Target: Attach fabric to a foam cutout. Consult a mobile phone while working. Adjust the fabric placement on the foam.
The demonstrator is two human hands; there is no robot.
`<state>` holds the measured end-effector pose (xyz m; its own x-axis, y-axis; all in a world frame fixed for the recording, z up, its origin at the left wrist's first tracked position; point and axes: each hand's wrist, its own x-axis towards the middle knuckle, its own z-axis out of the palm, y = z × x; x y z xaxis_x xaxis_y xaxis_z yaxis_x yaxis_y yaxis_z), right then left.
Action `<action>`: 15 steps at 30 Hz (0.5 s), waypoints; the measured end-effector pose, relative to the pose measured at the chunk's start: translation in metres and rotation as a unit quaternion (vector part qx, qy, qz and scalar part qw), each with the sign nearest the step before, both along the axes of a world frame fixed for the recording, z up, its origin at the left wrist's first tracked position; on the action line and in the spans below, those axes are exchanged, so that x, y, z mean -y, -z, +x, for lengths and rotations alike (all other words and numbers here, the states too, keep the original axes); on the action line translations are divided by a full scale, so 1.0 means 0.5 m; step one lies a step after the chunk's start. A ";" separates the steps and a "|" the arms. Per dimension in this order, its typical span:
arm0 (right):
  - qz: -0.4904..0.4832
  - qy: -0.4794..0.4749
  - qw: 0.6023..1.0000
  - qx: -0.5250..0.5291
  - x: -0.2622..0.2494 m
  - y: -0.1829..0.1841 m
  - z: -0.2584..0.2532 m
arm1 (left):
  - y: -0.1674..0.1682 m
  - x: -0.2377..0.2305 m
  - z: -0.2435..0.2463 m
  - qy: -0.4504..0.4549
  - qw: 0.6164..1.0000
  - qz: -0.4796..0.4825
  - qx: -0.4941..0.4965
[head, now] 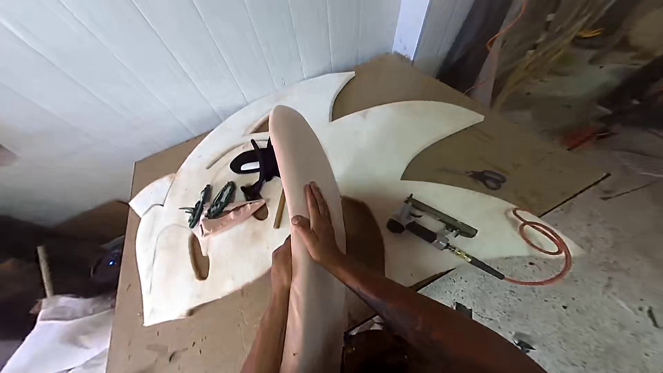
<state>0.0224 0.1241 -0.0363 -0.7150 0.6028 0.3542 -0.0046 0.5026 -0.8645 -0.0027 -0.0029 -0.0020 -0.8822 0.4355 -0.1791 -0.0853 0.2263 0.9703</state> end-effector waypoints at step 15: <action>-0.069 0.026 0.997 0.008 0.066 -0.063 0.163 | 0.004 -0.103 0.083 -0.016 0.996 0.060 0.059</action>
